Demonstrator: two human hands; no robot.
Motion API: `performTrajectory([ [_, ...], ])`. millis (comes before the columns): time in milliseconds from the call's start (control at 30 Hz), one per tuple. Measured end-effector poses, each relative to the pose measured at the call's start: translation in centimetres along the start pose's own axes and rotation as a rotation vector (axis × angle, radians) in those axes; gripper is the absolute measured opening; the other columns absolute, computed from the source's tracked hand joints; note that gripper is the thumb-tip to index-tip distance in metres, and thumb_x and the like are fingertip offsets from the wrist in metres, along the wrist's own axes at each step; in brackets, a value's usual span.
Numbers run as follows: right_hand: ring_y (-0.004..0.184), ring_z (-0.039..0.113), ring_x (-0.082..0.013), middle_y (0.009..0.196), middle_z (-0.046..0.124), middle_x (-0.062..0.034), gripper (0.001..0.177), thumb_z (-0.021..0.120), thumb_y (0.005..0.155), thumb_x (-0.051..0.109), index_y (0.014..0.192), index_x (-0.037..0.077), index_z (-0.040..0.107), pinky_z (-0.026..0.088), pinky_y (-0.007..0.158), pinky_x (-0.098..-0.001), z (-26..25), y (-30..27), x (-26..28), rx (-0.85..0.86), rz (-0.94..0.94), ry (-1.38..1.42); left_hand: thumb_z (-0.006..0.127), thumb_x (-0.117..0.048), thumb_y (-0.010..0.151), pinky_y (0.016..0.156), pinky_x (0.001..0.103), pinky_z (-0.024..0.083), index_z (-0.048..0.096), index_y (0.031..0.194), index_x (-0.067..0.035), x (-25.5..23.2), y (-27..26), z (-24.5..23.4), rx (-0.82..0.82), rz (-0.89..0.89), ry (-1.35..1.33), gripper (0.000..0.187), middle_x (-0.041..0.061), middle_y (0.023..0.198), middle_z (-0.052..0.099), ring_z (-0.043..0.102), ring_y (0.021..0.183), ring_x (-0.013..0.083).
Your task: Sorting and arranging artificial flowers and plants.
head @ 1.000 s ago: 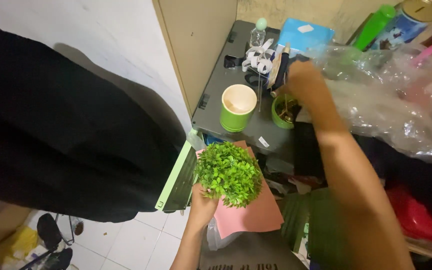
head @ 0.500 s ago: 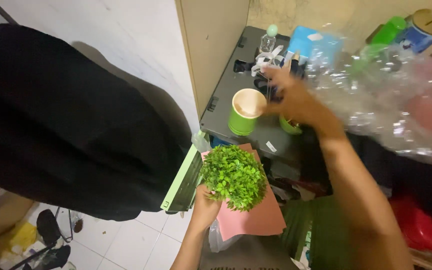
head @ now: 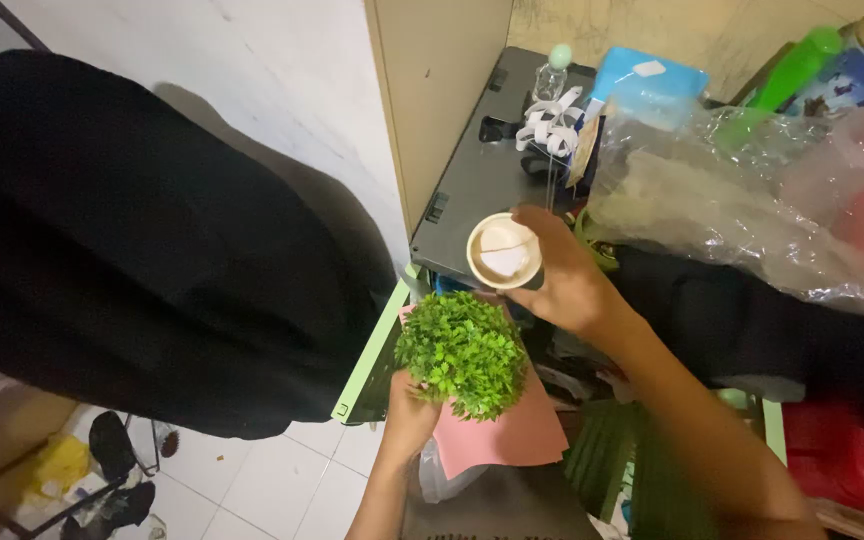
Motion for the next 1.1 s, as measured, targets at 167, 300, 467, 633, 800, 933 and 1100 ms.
performTrajectory([
  [167,0.13,0.054,-0.0416,0.14,0.052,-0.0222,0.086,0.093,0.068,0.011,0.139,0.001,0.046,0.046,0.109,-0.0445,-0.3,0.3,-0.8,-0.007,0.016,0.017,0.061,0.01,0.084,0.065,0.026,0.052,0.073,0.087,0.001,0.4,0.4,-0.1,-0.009,0.039,0.065,0.015,0.001,0.079,0.074,0.063,0.073,0.0072],
  [300,0.132,0.052,-0.0416,0.14,0.052,-0.0215,0.072,0.092,0.069,0.014,0.129,0.006,0.053,0.045,0.109,-0.0445,-0.6,1.4,-1.5,0.077,0.001,-0.01,0.063,0.012,0.086,0.065,0.026,0.05,0.072,0.084,0.002,1.0,0.6,0.0,0.033,0.021,-0.065,0.013,0.002,0.079,0.072,0.061,0.073,0.0071],
  [467,0.126,0.05,-0.0427,0.137,0.052,-0.024,0.052,0.087,0.071,0.03,0.114,0.008,0.067,0.044,0.103,-0.047,-1.8,3.4,-0.2,0.101,-0.079,-0.158,0.066,0.01,0.084,0.065,0.025,0.052,0.072,0.084,0.001,-0.3,1.2,-0.1,-0.008,0.071,-0.009,0.011,0.0,0.079,0.074,0.063,0.073,0.0065],
  [633,0.102,0.065,-0.0397,0.111,0.069,-0.0209,0.011,0.067,0.092,0.012,0.098,0.003,0.071,0.052,0.087,-0.045,-0.3,5.3,-2.2,0.265,0.063,-0.074,0.064,0.009,0.087,0.061,0.026,0.048,0.07,0.082,0.001,-0.9,1.1,-0.3,0.015,0.053,-0.005,0.011,0.0,0.073,0.07,0.057,0.069,0.0061],
  [800,0.081,0.069,-0.0395,0.088,0.071,-0.0223,0.011,0.068,0.076,0.006,0.086,0.002,0.071,0.054,0.071,-0.0462,6.9,6.7,-9.3,0.74,0.09,-0.268,0.066,0.009,0.087,0.063,0.027,0.049,0.071,0.082,0.002,-1.2,0.8,-0.1,0.013,0.061,0.001,0.01,0.0,0.075,0.07,0.058,0.071,0.0061],
  [933,0.076,0.071,-0.038,0.086,0.072,-0.0231,0.016,0.074,0.072,0.013,0.083,0.002,0.072,0.054,0.068,-0.0469,8.7,7.5,-9.3,1.056,0.146,-0.359,0.064,0.011,0.08,0.067,0.026,0.053,0.072,0.088,0.0,-1.7,0.6,-0.5,-0.023,0.01,0.041,0.016,-0.001,0.079,0.074,0.065,0.073,0.0072],
  [1100,0.076,0.072,-0.0393,0.083,0.071,-0.0249,0.017,0.075,0.069,0.014,0.079,0.001,0.072,0.056,0.066,-0.0477,9.7,6.7,-12.3,1.004,0.099,-0.39,0.058,0.013,0.082,0.068,0.027,0.052,0.073,0.088,0.002,-1.7,0.6,-0.6,-0.023,0.006,-0.085,0.019,0.001,0.081,0.074,0.063,0.076,0.008],
])
Point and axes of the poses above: each hand's wrist, its own y-axis towards the middle knuckle, its own z-axis out of the palm, x = y × z, the point moved 7 cm from there along y, towards the middle knuckle
